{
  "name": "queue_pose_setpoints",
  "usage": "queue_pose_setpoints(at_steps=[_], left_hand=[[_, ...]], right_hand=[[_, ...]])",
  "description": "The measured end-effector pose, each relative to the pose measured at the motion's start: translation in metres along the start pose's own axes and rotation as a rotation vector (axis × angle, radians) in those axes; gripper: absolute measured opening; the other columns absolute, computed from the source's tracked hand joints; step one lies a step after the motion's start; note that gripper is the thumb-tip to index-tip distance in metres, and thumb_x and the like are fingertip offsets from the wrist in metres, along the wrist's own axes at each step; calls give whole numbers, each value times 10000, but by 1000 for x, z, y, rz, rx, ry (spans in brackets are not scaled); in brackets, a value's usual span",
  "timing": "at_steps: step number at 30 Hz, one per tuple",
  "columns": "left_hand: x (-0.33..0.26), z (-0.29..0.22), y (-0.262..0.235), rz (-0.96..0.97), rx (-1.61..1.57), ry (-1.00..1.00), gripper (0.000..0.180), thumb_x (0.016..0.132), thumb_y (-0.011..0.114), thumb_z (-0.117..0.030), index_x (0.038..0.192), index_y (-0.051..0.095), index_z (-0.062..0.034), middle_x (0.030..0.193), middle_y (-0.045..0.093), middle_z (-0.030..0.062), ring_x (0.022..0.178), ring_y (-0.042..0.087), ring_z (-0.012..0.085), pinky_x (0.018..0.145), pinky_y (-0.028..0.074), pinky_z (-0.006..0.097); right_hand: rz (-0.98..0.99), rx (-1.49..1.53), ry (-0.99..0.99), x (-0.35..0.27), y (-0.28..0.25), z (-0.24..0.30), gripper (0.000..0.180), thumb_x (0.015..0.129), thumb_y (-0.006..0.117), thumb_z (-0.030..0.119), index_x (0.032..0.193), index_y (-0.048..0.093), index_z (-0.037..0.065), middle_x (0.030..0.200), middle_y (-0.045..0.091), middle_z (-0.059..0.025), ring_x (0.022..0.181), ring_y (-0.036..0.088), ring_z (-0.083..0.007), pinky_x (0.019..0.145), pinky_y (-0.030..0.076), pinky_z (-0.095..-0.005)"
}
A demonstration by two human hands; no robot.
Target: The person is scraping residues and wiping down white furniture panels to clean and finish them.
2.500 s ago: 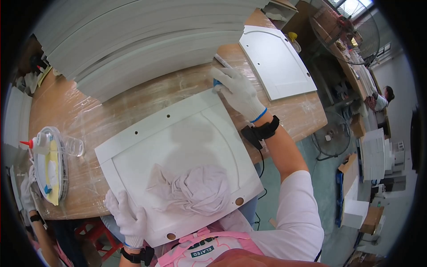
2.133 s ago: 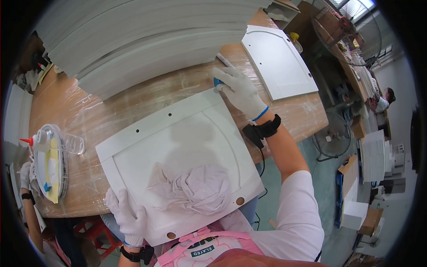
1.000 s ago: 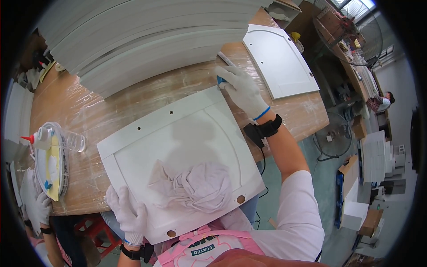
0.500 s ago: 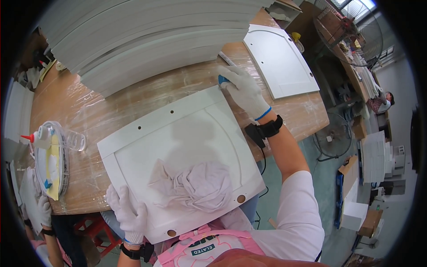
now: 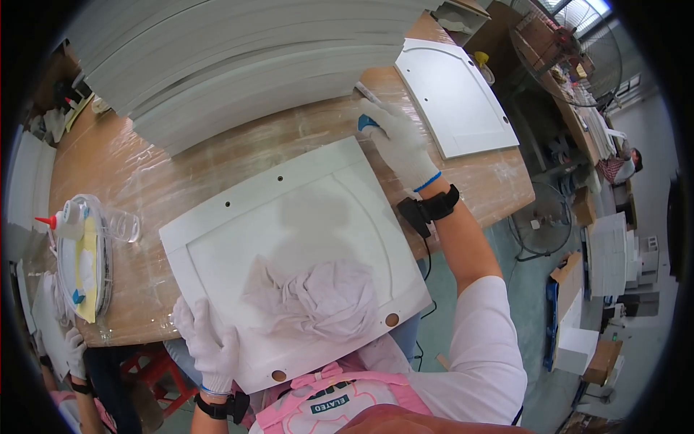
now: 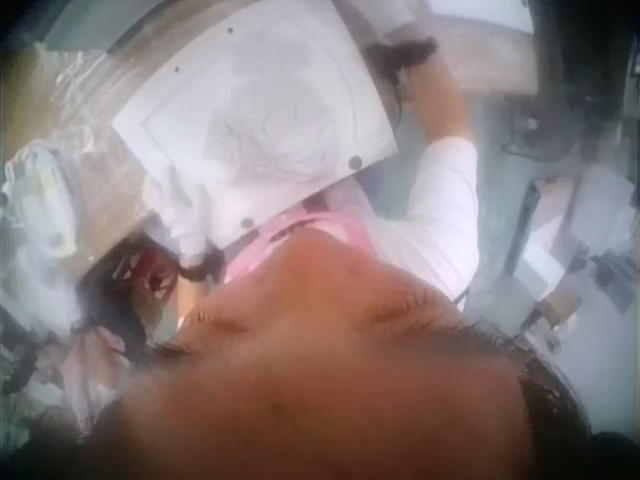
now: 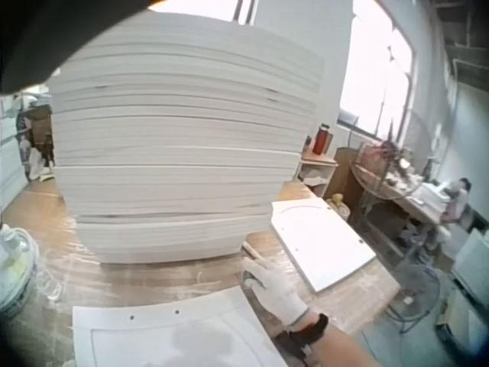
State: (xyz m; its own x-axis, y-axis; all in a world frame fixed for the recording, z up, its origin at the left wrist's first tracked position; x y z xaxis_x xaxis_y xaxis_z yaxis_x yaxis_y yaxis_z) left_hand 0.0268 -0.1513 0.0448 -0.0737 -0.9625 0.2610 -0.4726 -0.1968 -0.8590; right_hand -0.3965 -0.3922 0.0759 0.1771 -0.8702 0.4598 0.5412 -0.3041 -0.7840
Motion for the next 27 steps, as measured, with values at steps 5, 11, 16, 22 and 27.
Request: queue_pose_setpoints(at_steps=[5, 11, 16, 22, 27], left_hand=[[-2, 7, -13, 34, -45, 59, 648, 746, 650, 6, 1377, 508, 33, 1483, 431, 285, 1399, 381, 461, 1180, 258, 535], [-7, 2, -49, -24, -267, -85, 625, 819, 689, 7, 1409, 488, 41, 1488, 449, 262, 1404, 419, 399, 1167, 328, 453], [9, -60, -68, 49, -502, 82, 560, 892, 615, 38, 1434, 477, 41, 1375, 580, 180, 1295, 539, 270, 1115, 390, 373], [-20, -72, -61, 256, -1015, -96, 521, 939, 571, 59, 1443, 449, 16, 1165, 658, 125, 1017, 670, 181, 889, 546, 305], [-54, -48, -58, 180, -1187, -390, 449, 956, 537, 60, 1399, 476, 9, 1133, 661, 117, 965, 672, 141, 812, 576, 286]], right_hand=[[-75, 687, 486, -21, -34, 13, 385, 1002, 578, 138, 1360, 546, -1, 1241, 651, -144, 1071, 654, -237, 926, 550, -367], [227, 1689, 682, -84, -27, 108, 476, 1097, 436, 389, 1306, 553, -23, 1123, 663, -113, 899, 621, -135, 807, 525, -272], [576, 1650, 882, -142, 17, 214, 385, 1103, 356, 380, 1204, 567, 75, 1066, 693, -115, 880, 670, -192, 738, 539, -355], [767, 1837, 817, -178, 42, 307, 382, 1094, 357, 431, 1158, 553, 110, 1061, 673, -34, 873, 667, -173, 714, 530, -318], [968, 1756, 972, -183, 31, 352, 361, 1090, 383, 420, 1167, 557, 113, 1027, 644, -20, 815, 643, -145, 711, 519, -285]])
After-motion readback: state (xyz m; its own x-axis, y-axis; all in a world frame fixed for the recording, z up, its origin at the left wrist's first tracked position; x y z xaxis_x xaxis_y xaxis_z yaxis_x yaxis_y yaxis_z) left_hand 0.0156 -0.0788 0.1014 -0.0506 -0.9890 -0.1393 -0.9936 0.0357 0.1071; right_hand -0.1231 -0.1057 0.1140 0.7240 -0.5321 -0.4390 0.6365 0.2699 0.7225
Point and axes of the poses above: each hand's wrist, its own x-axis towards the middle knuckle, its own y-axis out of the palm, z = x × y, the point moved 3 cm from there along x, towards the middle knuckle
